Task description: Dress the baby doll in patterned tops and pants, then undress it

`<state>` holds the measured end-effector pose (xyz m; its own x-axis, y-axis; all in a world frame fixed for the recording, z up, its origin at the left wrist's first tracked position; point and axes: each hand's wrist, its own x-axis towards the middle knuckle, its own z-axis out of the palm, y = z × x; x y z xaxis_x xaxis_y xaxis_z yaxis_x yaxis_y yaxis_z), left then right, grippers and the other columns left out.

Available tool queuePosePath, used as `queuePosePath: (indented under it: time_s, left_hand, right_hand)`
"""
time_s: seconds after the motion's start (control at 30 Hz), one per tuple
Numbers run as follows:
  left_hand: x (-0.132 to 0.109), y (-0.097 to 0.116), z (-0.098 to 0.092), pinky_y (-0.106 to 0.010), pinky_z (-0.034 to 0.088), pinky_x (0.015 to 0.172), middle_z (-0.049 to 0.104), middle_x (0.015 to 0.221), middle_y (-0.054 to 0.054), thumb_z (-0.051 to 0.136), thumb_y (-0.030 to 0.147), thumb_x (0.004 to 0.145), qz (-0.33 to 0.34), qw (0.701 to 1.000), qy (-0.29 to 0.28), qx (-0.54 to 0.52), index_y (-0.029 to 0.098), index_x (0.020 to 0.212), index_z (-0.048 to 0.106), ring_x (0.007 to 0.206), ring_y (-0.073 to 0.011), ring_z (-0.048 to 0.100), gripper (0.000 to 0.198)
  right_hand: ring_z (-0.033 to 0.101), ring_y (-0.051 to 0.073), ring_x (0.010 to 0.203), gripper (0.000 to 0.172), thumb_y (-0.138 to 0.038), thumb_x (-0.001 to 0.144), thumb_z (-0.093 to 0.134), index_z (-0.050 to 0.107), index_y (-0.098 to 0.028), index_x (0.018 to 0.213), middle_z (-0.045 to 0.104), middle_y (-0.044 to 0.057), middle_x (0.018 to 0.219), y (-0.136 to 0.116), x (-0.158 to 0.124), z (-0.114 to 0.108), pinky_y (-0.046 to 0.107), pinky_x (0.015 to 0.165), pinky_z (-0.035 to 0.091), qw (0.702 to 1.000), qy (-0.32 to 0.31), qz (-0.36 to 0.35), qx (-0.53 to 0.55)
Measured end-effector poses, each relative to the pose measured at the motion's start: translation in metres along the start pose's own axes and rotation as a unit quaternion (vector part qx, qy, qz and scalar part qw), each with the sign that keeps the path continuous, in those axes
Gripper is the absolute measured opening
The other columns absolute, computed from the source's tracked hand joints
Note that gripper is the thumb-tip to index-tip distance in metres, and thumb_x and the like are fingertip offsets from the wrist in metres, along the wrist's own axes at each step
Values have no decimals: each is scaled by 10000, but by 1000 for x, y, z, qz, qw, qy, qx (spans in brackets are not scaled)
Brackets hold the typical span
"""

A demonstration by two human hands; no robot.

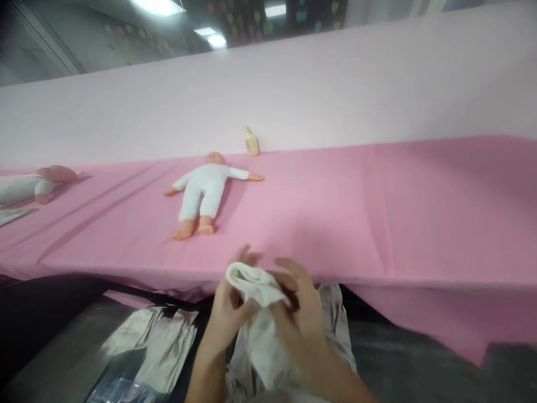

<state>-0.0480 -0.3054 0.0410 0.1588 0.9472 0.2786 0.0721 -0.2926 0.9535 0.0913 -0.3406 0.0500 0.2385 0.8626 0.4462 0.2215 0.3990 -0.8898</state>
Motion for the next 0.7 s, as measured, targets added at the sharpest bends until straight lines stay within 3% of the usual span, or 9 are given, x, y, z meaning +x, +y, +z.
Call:
queuePosePath:
  time_s: [0.07,0.1,0.17,0.3,0.43,0.53,0.7]
  left_hand:
    - [5,1,-4,-324,527,811,703,991,-97,745,274,700,-69,994,-84,-27,152,1073,673,918,-241,652,399]
    - [6,2,-7,-309,531,763,715,878,-84,737,273,705,-81,991,-98,-31,137,944,711,838,-232,661,276]
    - [7,4,-12,-290,524,709,706,766,-64,712,266,719,-82,994,-73,-24,132,811,725,757,-213,650,163]
    - [5,1,-23,-239,475,582,626,641,-26,683,283,710,-74,997,10,2,144,688,685,624,-153,561,141]
    - [3,-7,-31,-209,421,530,530,611,-2,648,294,701,-65,998,20,9,153,605,592,570,-111,461,180]
    - [1,-11,-37,-218,435,563,553,661,-11,618,284,717,-60,998,-2,-6,157,655,610,599,-117,475,142]
    - [-7,-13,-43,-242,457,578,605,683,-24,584,232,712,-55,998,31,-9,161,715,649,613,-138,526,96]
  right_hand:
    - [652,161,699,156,-203,808,599,478,-236,901,657,25,842,1,1,5,241,544,516,997,0,35,72]
    - [639,149,673,196,-207,798,614,426,-237,842,647,10,819,2,1,6,232,534,505,993,6,55,107]
    - [607,132,654,279,-230,783,638,359,-233,769,629,6,817,7,0,7,218,516,481,985,-7,81,149]
    - [536,120,655,237,-270,800,635,413,-213,742,567,5,758,20,-6,4,225,556,466,985,-124,64,102]
    - [568,133,713,218,-289,803,638,434,-213,816,595,23,843,30,-17,5,236,606,495,985,-146,64,72]
    - [601,152,738,212,-288,787,645,449,-213,818,619,33,881,33,-23,8,252,623,513,987,-147,21,57]
    - [643,212,870,197,-212,796,613,604,-210,993,662,73,993,34,-25,11,337,750,548,969,-190,-149,-53]
